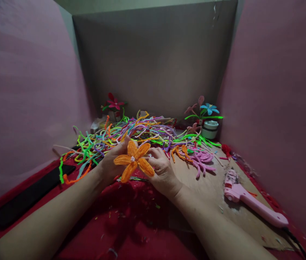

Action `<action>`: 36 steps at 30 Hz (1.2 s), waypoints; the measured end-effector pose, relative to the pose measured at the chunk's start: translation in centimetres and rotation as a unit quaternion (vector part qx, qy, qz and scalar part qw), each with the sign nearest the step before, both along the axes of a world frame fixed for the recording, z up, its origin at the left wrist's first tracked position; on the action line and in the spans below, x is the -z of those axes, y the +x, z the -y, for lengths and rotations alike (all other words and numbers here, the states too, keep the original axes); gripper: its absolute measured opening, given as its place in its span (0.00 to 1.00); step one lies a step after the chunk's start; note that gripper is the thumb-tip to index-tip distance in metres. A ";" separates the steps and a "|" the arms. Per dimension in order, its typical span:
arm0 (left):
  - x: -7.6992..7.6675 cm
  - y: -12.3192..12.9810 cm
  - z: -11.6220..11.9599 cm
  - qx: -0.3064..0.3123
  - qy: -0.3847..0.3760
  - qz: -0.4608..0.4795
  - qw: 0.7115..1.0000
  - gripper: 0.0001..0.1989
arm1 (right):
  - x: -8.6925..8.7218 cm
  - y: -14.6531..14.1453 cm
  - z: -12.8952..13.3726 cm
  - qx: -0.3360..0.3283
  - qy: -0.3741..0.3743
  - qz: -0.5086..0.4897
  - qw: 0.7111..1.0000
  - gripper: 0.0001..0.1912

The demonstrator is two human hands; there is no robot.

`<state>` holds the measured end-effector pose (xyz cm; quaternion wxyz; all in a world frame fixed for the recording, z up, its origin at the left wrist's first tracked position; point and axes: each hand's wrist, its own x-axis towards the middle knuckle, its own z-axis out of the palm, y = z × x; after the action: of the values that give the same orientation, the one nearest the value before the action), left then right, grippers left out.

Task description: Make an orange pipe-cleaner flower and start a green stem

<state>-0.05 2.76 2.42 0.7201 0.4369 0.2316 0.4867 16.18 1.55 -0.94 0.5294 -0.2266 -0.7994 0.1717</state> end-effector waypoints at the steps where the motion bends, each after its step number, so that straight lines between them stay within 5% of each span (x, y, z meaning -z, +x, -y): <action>1: -0.1 -0.1 0.0 0.005 0.001 -0.001 1.000 0.20 | 0.1 0.0 -0.2 0.011 0.001 -0.007 1.000 0.07; 8: -0.7 -1.5 -0.1 0.071 0.056 -0.086 0.992 0.23 | 0.0 0.6 -1.2 0.112 0.020 -0.057 0.992 0.07; 14: 0.0 -0.1 0.9 0.127 0.073 -0.152 0.977 0.17 | 0.1 0.9 -1.5 0.150 0.024 -0.061 0.986 0.05; 21: 0.7 1.3 1.4 0.041 0.110 -0.167 0.979 0.06 | 0.2 0.7 -1.5 0.139 -0.003 -0.077 0.987 0.04; 36: 0.3 1.4 1.5 -0.025 0.189 -0.250 0.949 0.11 | 0.2 0.5 -1.3 0.112 -0.048 -0.122 0.985 0.04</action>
<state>1.32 1.28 2.11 0.5311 0.6666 0.3185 0.4149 16.69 2.85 -1.14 0.6277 -0.3169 -0.6891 0.1755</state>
